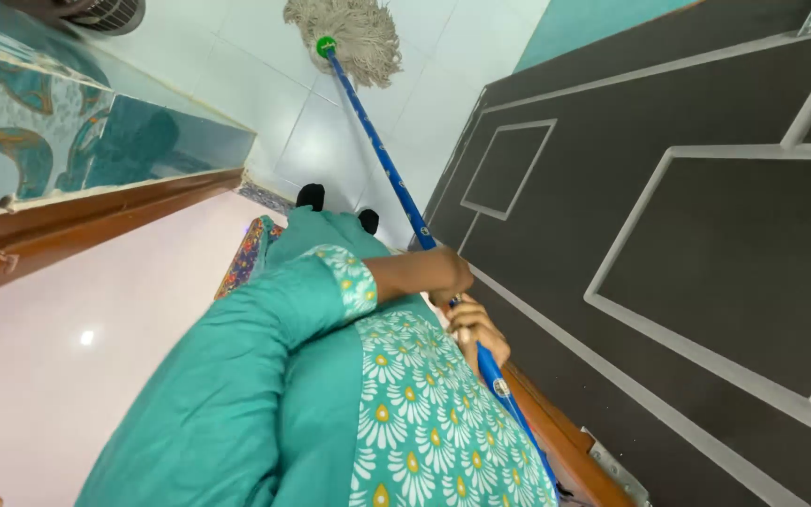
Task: The person mops a tiled floor using a string mop, moving the mop head across the surface in a hallway and a bathroom doorway.
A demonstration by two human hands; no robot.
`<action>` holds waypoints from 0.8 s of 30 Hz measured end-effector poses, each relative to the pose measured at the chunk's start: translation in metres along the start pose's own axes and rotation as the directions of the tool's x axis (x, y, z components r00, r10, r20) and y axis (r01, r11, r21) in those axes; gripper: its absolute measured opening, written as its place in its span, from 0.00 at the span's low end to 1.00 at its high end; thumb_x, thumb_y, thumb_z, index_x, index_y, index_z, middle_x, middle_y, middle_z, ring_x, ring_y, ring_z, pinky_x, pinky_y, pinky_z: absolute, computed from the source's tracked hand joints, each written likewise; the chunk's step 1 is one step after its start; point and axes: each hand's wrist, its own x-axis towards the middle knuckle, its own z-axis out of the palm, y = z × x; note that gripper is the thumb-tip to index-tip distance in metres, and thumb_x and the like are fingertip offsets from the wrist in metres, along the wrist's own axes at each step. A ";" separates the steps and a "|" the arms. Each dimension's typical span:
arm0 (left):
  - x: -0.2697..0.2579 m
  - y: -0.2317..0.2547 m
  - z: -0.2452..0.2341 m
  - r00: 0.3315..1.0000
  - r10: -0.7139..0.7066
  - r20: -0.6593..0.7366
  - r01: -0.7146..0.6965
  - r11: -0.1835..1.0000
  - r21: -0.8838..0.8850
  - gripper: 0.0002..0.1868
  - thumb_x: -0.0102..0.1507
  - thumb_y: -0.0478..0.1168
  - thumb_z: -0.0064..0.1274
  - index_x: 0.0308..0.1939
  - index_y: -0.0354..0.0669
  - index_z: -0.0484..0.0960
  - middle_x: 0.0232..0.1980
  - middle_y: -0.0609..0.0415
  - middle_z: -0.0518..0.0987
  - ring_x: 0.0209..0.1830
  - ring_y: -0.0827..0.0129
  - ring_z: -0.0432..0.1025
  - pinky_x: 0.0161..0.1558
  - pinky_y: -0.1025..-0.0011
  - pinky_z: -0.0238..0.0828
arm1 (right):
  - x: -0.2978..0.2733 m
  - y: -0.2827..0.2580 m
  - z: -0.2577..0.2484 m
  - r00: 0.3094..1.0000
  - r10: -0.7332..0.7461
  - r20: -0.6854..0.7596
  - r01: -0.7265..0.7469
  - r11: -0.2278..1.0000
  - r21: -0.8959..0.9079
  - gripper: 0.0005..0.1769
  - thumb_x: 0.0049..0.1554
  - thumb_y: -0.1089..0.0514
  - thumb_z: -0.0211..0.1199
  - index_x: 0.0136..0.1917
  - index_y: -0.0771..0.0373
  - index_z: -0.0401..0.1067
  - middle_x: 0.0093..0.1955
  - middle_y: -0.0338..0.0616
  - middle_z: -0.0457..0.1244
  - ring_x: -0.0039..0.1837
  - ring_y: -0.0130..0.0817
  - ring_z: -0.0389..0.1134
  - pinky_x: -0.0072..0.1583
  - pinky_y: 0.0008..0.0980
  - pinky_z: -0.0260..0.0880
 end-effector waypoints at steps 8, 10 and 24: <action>-0.040 0.013 -0.032 0.941 0.151 -0.303 -0.206 0.965 -0.161 0.20 0.47 0.56 0.64 0.39 0.54 0.88 0.39 0.50 0.86 0.44 0.53 0.80 0.45 0.55 0.75 | 0.011 -0.045 -0.022 0.995 0.007 -0.096 -0.005 1.000 0.020 0.18 0.65 0.57 0.55 0.34 0.67 0.65 0.34 0.52 0.65 0.47 0.45 0.70 0.67 0.59 0.67; -0.048 0.009 -0.028 0.898 0.156 -0.411 -0.274 0.930 -0.245 0.21 0.47 0.57 0.65 0.38 0.51 0.88 0.38 0.48 0.85 0.44 0.52 0.80 0.45 0.55 0.74 | 0.016 -0.035 -0.021 0.997 0.047 -0.067 -0.047 0.999 -0.004 0.22 0.68 0.55 0.50 0.34 0.67 0.66 0.32 0.50 0.64 0.45 0.44 0.69 0.65 0.57 0.68; -0.022 -0.091 0.015 0.861 -0.081 -0.502 -0.010 0.984 -0.176 0.08 0.48 0.46 0.60 0.27 0.50 0.86 0.33 0.45 0.84 0.38 0.47 0.79 0.40 0.53 0.75 | 0.065 0.051 0.045 0.990 -0.013 -0.139 0.019 0.999 0.044 0.24 0.67 0.55 0.51 0.31 0.67 0.62 0.31 0.46 0.58 0.42 0.40 0.64 0.63 0.50 0.66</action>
